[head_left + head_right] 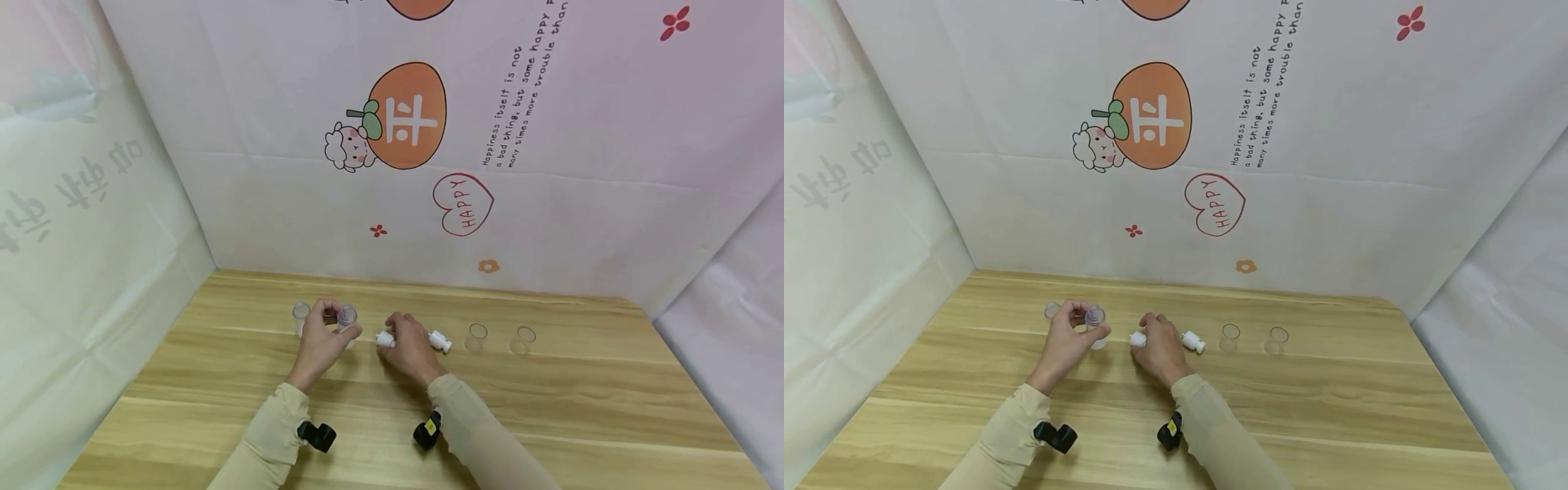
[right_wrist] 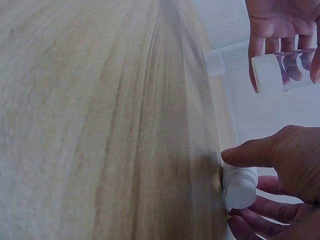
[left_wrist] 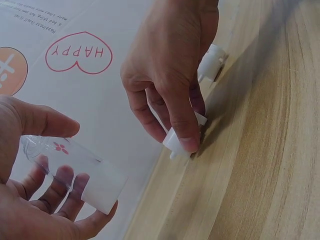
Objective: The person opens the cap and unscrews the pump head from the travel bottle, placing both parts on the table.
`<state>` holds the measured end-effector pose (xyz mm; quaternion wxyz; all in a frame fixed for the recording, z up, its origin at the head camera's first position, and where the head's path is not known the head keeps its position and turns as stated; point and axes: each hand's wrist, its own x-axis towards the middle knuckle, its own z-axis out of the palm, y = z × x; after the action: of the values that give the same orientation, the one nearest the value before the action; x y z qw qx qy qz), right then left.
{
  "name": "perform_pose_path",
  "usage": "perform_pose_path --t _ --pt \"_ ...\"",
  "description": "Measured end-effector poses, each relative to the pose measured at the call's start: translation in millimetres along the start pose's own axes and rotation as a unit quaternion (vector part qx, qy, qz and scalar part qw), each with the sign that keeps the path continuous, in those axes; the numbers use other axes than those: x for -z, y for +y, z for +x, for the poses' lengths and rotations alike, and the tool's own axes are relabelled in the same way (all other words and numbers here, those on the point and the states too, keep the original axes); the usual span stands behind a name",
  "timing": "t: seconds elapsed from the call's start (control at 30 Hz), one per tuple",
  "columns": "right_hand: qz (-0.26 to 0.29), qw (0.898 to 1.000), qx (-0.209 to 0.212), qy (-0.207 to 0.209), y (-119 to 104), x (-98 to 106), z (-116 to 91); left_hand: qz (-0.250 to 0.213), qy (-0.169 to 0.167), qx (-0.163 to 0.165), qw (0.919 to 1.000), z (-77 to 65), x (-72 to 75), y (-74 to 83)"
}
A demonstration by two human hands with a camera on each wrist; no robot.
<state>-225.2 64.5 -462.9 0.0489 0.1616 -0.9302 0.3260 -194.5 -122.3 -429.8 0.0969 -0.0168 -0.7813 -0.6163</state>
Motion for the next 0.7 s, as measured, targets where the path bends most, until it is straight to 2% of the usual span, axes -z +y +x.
perform_pose_path --t 0.7 --pt "-0.001 1.0 -0.004 -0.004 -4.3 2.1 1.0 0.007 0.003 0.0 1.0 -0.5 -0.6 -5.5"
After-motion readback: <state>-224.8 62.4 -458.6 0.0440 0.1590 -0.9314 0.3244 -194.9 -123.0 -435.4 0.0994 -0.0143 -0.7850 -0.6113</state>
